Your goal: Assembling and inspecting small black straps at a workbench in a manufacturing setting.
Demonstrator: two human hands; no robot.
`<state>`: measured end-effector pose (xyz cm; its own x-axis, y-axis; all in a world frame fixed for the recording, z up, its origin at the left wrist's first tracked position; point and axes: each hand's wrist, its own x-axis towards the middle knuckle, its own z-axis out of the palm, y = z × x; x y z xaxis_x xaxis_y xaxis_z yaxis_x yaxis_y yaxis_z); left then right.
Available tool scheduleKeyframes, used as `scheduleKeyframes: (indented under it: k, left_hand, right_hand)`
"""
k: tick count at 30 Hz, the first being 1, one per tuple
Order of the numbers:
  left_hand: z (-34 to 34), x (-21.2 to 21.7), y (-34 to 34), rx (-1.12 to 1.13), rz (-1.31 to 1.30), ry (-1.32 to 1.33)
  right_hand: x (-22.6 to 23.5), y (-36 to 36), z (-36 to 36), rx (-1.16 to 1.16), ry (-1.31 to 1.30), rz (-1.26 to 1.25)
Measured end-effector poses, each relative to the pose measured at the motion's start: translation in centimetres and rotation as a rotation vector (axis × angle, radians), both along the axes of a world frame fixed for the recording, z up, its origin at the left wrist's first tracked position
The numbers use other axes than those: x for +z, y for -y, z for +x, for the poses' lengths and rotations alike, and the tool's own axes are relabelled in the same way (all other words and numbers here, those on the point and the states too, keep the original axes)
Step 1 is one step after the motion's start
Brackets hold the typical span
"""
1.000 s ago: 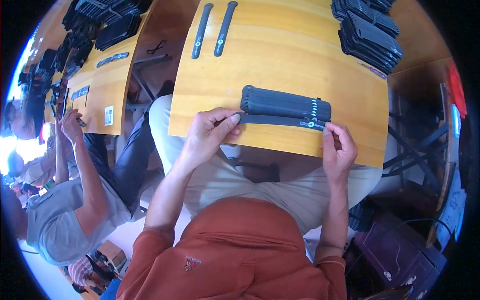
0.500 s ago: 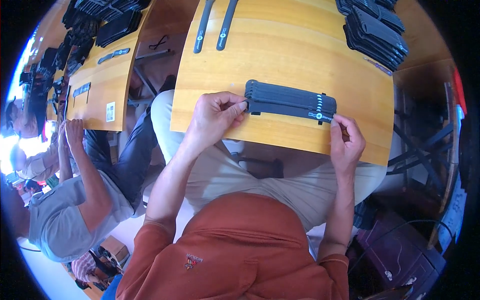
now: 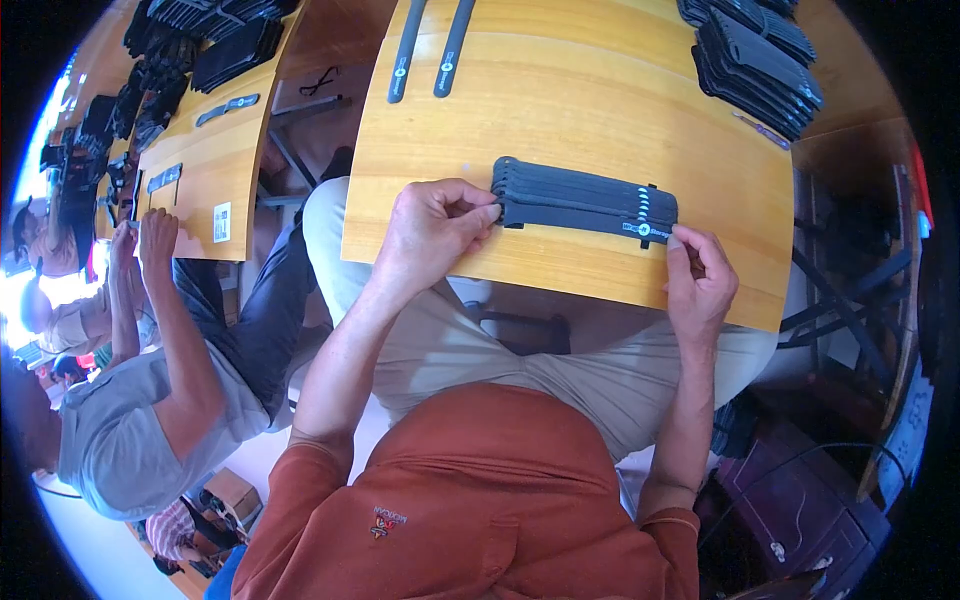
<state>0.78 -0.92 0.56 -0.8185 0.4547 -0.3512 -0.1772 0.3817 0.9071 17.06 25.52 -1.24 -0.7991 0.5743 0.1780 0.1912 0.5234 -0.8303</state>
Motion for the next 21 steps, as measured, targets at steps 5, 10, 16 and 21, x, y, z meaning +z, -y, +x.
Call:
scheduleKeyframes:
  k: [5, 10, 16, 21]
  left_hand:
    - [-0.08, -0.48, 0.13, -0.019, -0.02, -0.012]
    - [-0.04, -0.39, 0.15, -0.021, -0.024, -0.022]
    - [0.02, -0.82, 0.37, -0.032, -0.039, -0.041]
    - [0.02, -1.01, 0.47, -0.049, -0.033, -0.071]
  right_hand:
    - [0.17, 0.02, -0.06, 0.005, 0.004, 0.01]
    - [0.02, -0.2, -0.03, 0.026, 0.002, 0.036]
    - [-0.12, -0.24, 0.02, 0.022, 0.001, 0.028]
    - [-0.15, -0.21, 0.09, 0.03, -0.009, 0.037]
